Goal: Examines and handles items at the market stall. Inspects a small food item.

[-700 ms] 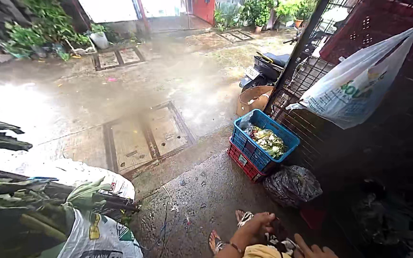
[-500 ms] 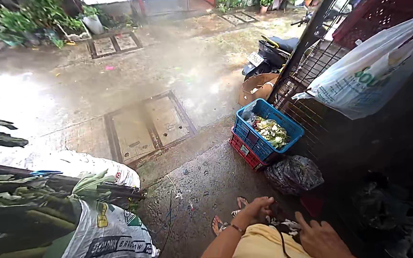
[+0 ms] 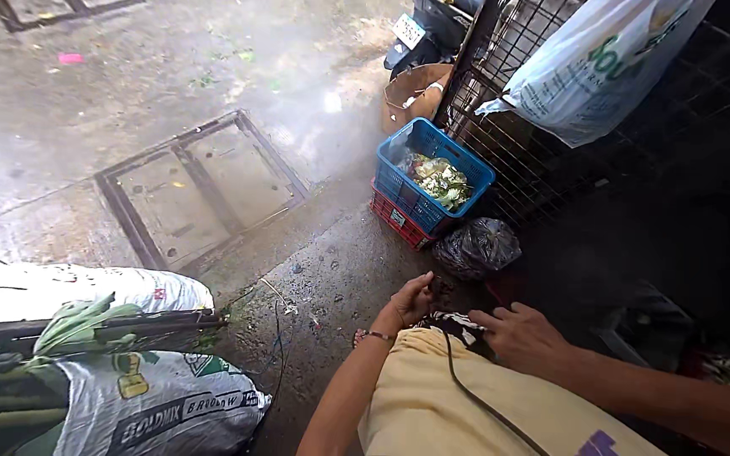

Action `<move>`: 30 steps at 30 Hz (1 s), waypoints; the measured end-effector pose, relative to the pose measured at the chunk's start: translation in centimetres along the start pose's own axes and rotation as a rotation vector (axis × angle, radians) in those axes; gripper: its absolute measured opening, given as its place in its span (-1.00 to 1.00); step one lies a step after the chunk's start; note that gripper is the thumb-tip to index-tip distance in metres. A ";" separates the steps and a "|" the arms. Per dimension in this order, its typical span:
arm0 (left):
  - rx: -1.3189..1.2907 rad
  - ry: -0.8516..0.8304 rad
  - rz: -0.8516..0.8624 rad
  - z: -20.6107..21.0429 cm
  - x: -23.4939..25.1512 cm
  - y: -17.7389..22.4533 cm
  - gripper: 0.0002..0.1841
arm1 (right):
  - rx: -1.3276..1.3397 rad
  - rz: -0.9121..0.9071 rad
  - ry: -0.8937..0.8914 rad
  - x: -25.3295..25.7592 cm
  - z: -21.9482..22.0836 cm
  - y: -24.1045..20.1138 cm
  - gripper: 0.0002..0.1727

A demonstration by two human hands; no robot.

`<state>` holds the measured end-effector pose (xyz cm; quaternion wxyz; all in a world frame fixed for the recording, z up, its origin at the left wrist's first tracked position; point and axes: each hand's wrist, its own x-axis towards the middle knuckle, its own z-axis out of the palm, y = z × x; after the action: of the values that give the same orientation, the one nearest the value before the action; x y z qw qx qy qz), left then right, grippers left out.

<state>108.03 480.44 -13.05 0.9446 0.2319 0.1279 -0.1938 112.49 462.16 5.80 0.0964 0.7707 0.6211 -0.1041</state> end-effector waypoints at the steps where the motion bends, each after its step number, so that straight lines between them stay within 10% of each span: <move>1: 0.003 -0.004 -0.012 0.0 0.0 0.4 -0.54 | -0.013 -0.014 0.035 -0.1 -0.2 0.1 -0.87; 20: -0.057 -0.182 0.040 1.3 -1.2 1.2 -0.36 | -0.071 -0.086 0.088 -2.3 -3.5 0.2 -0.80; 24: 0.056 -0.219 0.074 1.8 -0.8 1.7 -0.37 | 0.352 0.036 -0.446 -0.6 -5.3 0.6 -0.81; 30: 0.081 -0.174 0.097 2.2 -0.4 1.9 -0.34 | 0.819 0.467 -0.656 -4.3 -5.3 4.8 -0.20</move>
<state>108.86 481.02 -10.28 0.9503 0.2582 0.0263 -0.1721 116.46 458.59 12.16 -0.0019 0.7894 0.2811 -0.5458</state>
